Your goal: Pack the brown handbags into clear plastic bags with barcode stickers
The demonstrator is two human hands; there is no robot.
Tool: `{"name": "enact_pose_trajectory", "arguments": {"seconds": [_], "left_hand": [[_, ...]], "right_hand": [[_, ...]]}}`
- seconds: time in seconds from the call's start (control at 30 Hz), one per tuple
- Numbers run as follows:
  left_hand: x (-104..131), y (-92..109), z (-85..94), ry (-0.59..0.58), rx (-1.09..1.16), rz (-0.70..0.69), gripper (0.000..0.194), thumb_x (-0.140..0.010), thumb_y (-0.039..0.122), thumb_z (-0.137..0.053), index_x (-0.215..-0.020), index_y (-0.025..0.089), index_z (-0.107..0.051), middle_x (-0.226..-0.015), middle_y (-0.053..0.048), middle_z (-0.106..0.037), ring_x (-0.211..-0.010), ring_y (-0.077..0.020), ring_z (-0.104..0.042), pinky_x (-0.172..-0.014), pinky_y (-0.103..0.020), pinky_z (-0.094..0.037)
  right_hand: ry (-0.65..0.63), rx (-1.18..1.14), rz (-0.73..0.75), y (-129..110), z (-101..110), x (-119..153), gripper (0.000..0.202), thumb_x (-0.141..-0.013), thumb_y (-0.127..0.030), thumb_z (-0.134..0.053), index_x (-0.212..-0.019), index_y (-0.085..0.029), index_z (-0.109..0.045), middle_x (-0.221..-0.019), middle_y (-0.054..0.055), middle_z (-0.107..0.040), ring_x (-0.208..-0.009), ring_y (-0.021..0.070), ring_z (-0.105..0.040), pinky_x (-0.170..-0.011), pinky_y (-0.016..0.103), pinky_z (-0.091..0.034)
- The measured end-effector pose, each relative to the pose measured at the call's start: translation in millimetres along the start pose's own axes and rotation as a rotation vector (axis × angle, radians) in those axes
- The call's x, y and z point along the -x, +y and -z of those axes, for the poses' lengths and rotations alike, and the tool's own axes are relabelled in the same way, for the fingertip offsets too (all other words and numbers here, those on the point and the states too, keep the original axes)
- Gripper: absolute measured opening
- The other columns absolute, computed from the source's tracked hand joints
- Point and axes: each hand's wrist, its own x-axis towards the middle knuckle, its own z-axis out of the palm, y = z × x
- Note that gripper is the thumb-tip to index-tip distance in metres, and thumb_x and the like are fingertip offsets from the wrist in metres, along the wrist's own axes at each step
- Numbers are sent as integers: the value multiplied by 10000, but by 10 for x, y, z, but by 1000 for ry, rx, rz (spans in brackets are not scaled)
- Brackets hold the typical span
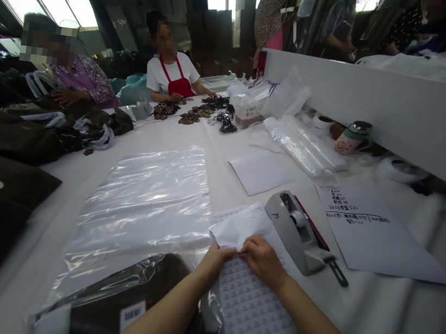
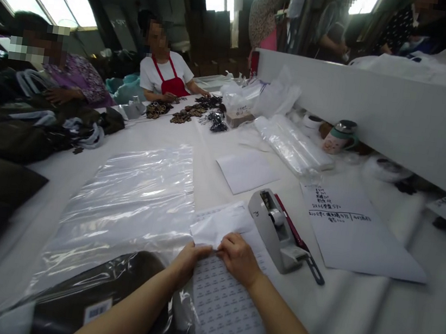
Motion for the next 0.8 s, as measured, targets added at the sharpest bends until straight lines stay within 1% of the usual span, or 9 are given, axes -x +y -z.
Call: {"name": "enact_pose_trajectory", "arguments": {"seconds": [0.1, 0.17, 0.27, 0.37, 0.47, 0.53, 0.67, 0.73, 0.8], "left_hand": [[-16, -19, 11, -33, -15, -5, 422, -573, 153, -688, -983, 62, -652, -811, -98, -692, -773, -259, -610, -748, -341, -452], [-26, -27, 17, -34, -21, -6, 408, -576, 172, -687, -969, 68, -654, -800, -98, -689, -741, -246, -613, -743, -346, -459], [-25, -25, 13, -21, -19, -14, 428, -593, 207, -679, -998, 71, -641, -788, -97, -684, -718, -233, -617, -721, -344, -467], [16, 8, -21, -28, -27, -43, 407, -600, 181, -659, -993, 76, -645, -813, -92, -687, -751, -237, -618, -728, -332, -462], [70, 51, -64, -58, -52, -68, 359, -602, 155, -669, -950, 66, -666, -833, -98, -692, -805, -257, -614, -764, -333, -450], [77, 62, -72, -69, -61, -76, 363, -600, 165, -692, -946, 56, -669, -836, -105, -693, -834, -274, -608, -780, -341, -444], [15, 26, -23, -62, -48, -61, 413, -623, 227, -699, -993, 49, -653, -817, -114, -692, -844, -290, -608, -768, -354, -452], [-18, 1, 9, -58, -37, -48, 427, -625, 245, -700, -1001, 51, -647, -811, -119, -691, -827, -283, -616, -756, -353, -459], [-31, -16, 27, -52, -24, -46, 447, -621, 259, -706, -1015, 59, -641, -825, -121, -690, -819, -272, -623, -757, -352, -465]], "right_hand": [[-7, -3, -35, -17, -17, -10, 165, -761, -55, -570, -733, -211, -523, -800, 15, -538, -813, 188, -509, -720, 315, -451], [-4, -11, -49, -17, -29, -9, 170, -766, -52, -553, -728, -213, -514, -791, 13, -530, -803, 187, -509, -710, 315, -452], [1, -35, -52, -3, -40, -3, 157, -772, -64, -558, -796, -219, -539, -821, 17, -544, -826, 188, -521, -743, 326, -461], [1, -54, -46, 14, -43, 3, 172, -768, -68, -568, -845, -222, -563, -855, 21, -557, -859, 188, -531, -775, 327, -466], [10, -52, -60, 21, -48, 13, 156, -766, -57, -551, -769, -213, -541, -814, 18, -540, -823, 188, -524, -735, 321, -463], [17, -52, -71, 16, -54, 17, 164, -770, -54, -538, -725, -210, -515, -792, 15, -525, -801, 186, -513, -711, 316, -456], [34, -71, -94, -9, -61, 17, 181, -788, -66, -524, -683, -210, -487, -767, 12, -515, -790, 183, -506, -711, 317, -453], [52, -84, -111, -18, -53, 20, 151, -789, -81, -533, -713, -209, -511, -775, 13, -526, -784, 181, -515, -712, 318, -464], [55, -116, -126, -17, -42, 32, 124, -787, -98, -551, -834, -213, -567, -836, 21, -556, -782, 172, -534, -709, 311, -484]]}}
